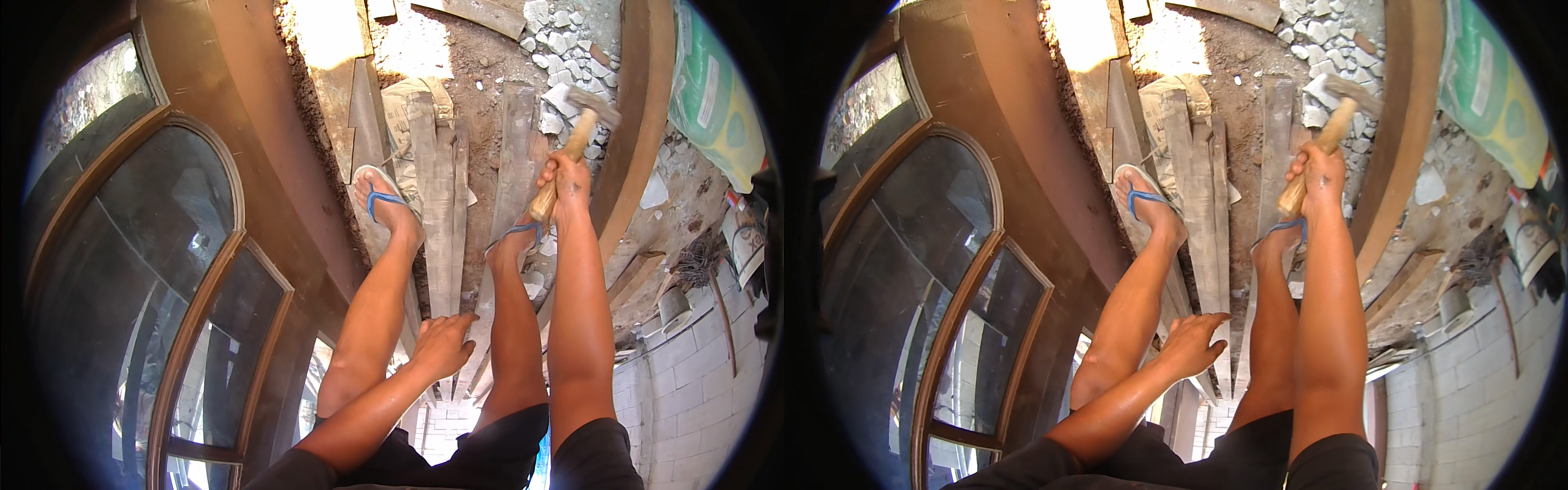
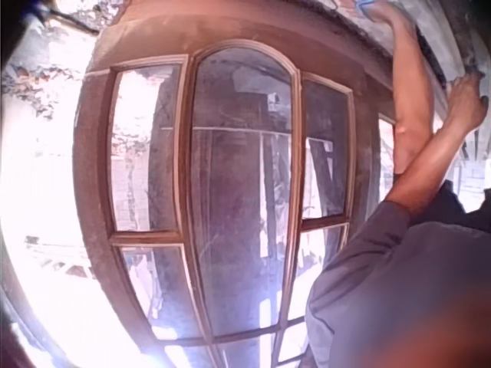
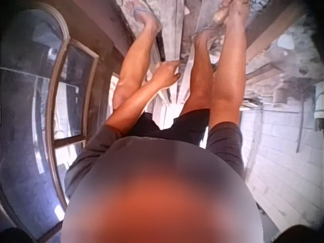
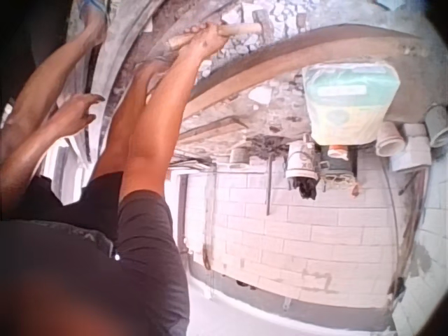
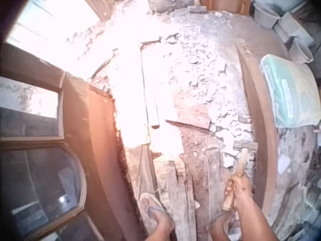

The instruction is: The person moves a plastic container and then uses a hammer to repeatedly strike and break wooden planks on the floor. The person repositions the planks and continues hammering until they are broken into smaller pieces.

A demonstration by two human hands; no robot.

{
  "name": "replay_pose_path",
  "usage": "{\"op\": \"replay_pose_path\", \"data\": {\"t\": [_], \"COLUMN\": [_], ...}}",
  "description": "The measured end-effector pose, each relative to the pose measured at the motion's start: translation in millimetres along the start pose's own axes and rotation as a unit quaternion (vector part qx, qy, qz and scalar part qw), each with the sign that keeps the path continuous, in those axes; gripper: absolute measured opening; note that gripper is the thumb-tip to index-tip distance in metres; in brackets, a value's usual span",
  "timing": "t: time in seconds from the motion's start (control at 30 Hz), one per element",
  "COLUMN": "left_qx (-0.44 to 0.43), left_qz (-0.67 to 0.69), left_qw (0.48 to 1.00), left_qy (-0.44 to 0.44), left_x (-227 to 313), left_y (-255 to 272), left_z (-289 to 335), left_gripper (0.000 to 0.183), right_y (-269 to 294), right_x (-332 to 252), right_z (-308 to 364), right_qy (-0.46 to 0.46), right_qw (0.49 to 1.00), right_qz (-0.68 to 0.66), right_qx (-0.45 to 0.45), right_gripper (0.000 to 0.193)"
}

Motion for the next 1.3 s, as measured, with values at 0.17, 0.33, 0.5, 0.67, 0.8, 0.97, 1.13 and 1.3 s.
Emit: {"op": "replay_pose_path", "data": {"t": [0.17,0.33,0.5,0.67,0.8,0.97,1.13,1.3], "left_qx": [0.015,0.002,-0.003,0.018,0.030,0.012,0.023,0.015], "left_qz": [-0.012,-0.027,-0.012,-0.020,-0.026,-0.019,-0.007,-0.016], "left_qw": [1.000,0.999,1.000,1.000,0.999,1.000,1.000,1.000], "left_qy": [-0.004,0.031,0.005,-0.004,-0.015,-0.005,-0.016,-0.017], "left_x": [-0.4,-4.7,0.0,-3.4,0.9,-1.3,-1.7,3.3], "left_y": [4.4,6.9,6.1,9.9,10.6,12.1,17.1,17.6], "left_z": [-1.7,-1.0,-2.1,-2.9,-0.3,-2.7,-1.0,-0.1], "left_gripper": [0.048,0.051,0.049,0.050,0.050,0.050,0.049,0.050], "right_y": [-43.9,-42.1,17.8,-31.7,-51.6,6.5,-3.9,-52.4], "right_x": [44.6,74.4,7.1,49.0,72.5,8.6,19.1,80.9], "right_z": [21.2,19.5,-7.3,-3.4,14.2,0.5,-15.3,35.4], "right_qy": [-0.007,-0.136,-0.035,-0.034,-0.161,-0.054,0.004,-0.190], "right_qw": [0.996,0.970,0.999,0.994,0.950,0.986,0.995,0.928], "right_qz": [0.088,0.089,0.032,0.105,0.184,0.145,0.068,0.226], "right_qx": [-0.010,-0.180,0.010,-0.027,-0.196,-0.060,0.077,-0.227], "right_gripper": [0.020,0.020,0.018,0.012,0.012,0.016,0.012,0.029]}}
Point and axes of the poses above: each hand's wrist, its own z-axis away from the middle knuckle, its own y-axis out of the back of the hand, x = y × z, the point moved 9 cm from there along -z, towards the middle knuckle, and after that the axes turned 4 degrees about z, right-handed, at the moved point
